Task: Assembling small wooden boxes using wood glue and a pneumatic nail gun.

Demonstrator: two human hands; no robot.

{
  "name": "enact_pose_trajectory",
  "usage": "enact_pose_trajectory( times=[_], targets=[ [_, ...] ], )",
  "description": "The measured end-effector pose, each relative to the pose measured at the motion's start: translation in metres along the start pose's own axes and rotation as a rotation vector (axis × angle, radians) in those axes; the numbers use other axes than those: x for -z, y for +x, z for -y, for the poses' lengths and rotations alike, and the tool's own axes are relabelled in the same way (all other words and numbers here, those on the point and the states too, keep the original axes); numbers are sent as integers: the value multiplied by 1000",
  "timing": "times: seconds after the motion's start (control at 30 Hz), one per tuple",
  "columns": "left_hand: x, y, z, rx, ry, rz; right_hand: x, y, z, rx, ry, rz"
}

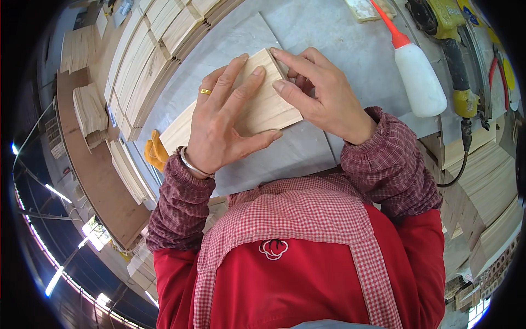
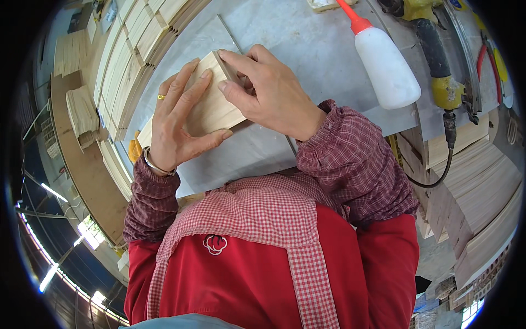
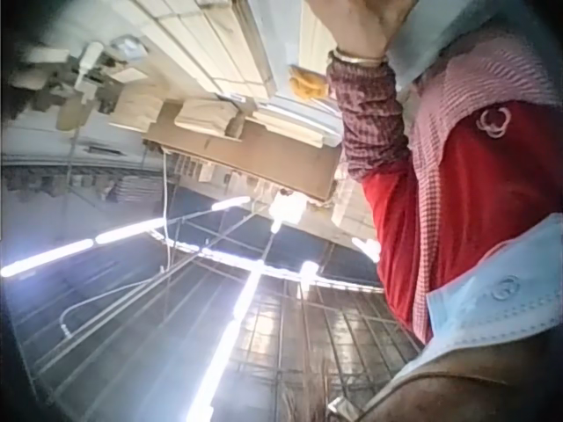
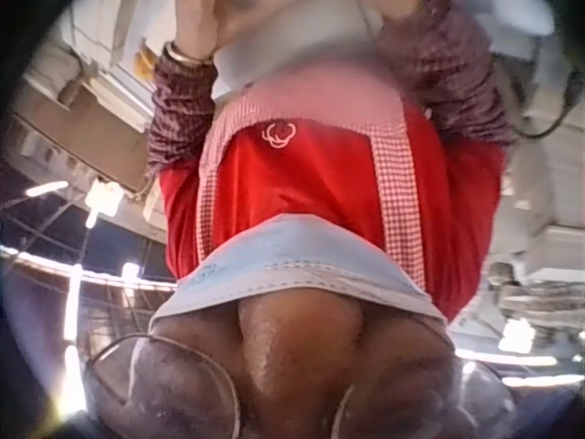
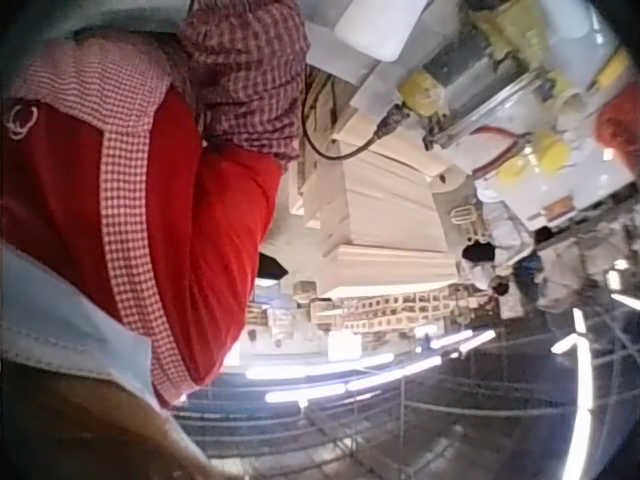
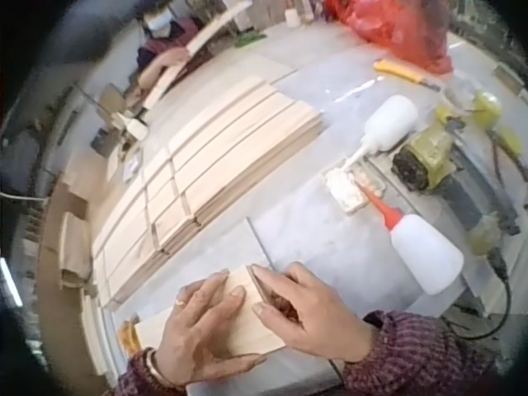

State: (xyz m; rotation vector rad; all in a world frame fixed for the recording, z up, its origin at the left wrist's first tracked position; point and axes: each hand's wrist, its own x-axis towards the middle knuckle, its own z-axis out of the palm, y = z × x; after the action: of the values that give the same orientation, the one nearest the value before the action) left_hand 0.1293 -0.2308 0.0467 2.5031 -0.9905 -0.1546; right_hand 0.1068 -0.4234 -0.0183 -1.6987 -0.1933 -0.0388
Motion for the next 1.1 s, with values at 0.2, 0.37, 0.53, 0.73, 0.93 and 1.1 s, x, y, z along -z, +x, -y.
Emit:
enact_pose_trajectory(
  times=[0.2,0.37,0.53,0.73,0.93,1.1],
  targets=[
    [-3,-2,1,-22,33,-14,0,0,0,7,3,-4],
    [-2,-4,2,-39,39,-6,0,-1,0,6,14,-4],
    [-3,-5,3,-49,44,-9,0,-1,0,-6,17,3],
    [-3,-6,3,-40,43,-5,1,-1,1,-12,28,11],
    [-5,-5,4,-33,39,-1,0,-2,-1,-8,32,5],
    [-5,-4,3,-41,20,-17,0,-1,-1,-14,28,8]
  ],
)
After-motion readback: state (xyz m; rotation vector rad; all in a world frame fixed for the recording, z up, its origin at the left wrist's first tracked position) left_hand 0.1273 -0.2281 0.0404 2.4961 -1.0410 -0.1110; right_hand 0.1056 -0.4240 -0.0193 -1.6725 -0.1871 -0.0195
